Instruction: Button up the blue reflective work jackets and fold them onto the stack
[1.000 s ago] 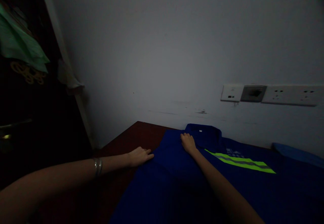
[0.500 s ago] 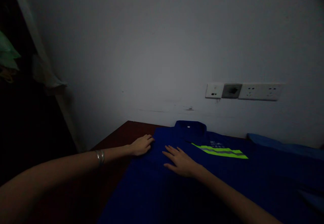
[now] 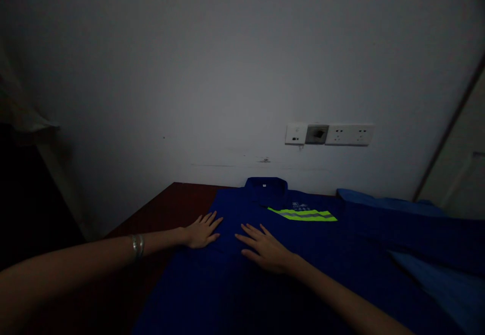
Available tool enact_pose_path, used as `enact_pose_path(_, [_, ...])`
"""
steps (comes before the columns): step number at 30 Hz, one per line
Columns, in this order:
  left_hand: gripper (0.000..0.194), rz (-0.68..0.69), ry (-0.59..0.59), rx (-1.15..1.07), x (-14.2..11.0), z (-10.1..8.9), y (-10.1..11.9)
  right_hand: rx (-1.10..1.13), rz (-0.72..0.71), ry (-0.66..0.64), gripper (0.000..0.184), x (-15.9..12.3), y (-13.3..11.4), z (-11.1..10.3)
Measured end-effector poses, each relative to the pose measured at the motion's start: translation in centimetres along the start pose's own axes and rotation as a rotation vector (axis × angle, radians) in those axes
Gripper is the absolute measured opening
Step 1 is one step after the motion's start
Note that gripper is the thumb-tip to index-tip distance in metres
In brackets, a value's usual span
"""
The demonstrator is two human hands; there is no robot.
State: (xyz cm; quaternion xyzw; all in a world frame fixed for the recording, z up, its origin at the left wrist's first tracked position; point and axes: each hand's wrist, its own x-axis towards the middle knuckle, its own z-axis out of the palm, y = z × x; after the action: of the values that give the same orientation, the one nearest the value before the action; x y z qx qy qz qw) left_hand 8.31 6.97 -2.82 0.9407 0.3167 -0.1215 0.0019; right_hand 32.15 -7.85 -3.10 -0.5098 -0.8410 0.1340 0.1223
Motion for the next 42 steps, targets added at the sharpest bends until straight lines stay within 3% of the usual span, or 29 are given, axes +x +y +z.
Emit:
enact_pose_path(6, [0.062,-0.009,0.140,0.109,1.7,-1.9,1.8,-0.059,0.234,0.060,0.060,-5.9,3.5,-1.7])
enact_pose_path(11, [0.058,0.091,0.269,0.074,5.9,-3.7,6.4,-0.066,0.508,0.030,0.067,-12.4,6.2,-1.9])
enact_pose_path(15, [0.058,0.212,0.333,-0.013,10.3,-3.9,12.6,-0.080,0.564,0.112,0.064,-15.3,6.1,-0.9])
enact_pose_path(19, [0.057,0.265,0.281,-0.191,14.5,-3.4,20.7,-0.067,0.529,0.205,0.056,-16.0,5.8,-0.7])
enact_pose_path(23, [0.048,0.350,0.305,-0.322,18.6,-3.9,27.8,-0.013,0.459,0.351,0.047,-18.2,7.2,-2.5])
enact_pose_path(27, [0.042,0.304,0.321,-0.325,22.3,-5.2,32.1,-0.073,0.588,0.597,0.032,-24.3,10.3,-5.3])
enact_pose_path(30, [0.040,0.288,0.338,-0.300,24.5,-5.7,33.7,-0.109,0.820,0.785,0.032,-30.4,13.5,-7.5])
enact_pose_path(32, [0.041,0.267,0.387,-0.281,25.8,-5.6,34.2,-0.086,1.105,0.909,0.033,-34.6,15.7,-8.8])
enact_pose_path(36, [0.046,0.208,0.552,-0.189,28.0,-4.5,33.9,-0.127,1.404,1.023,0.039,-41.6,18.8,-10.7])
enact_pose_path(39, [0.045,0.209,0.556,-0.178,28.9,-3.7,33.1,-0.181,1.555,1.060,0.041,-44.7,19.8,-10.9])
enact_pose_path(42, [0.042,0.219,0.559,-0.185,29.1,-3.3,32.8,-0.252,1.631,1.063,0.041,-46.0,20.3,-10.7])
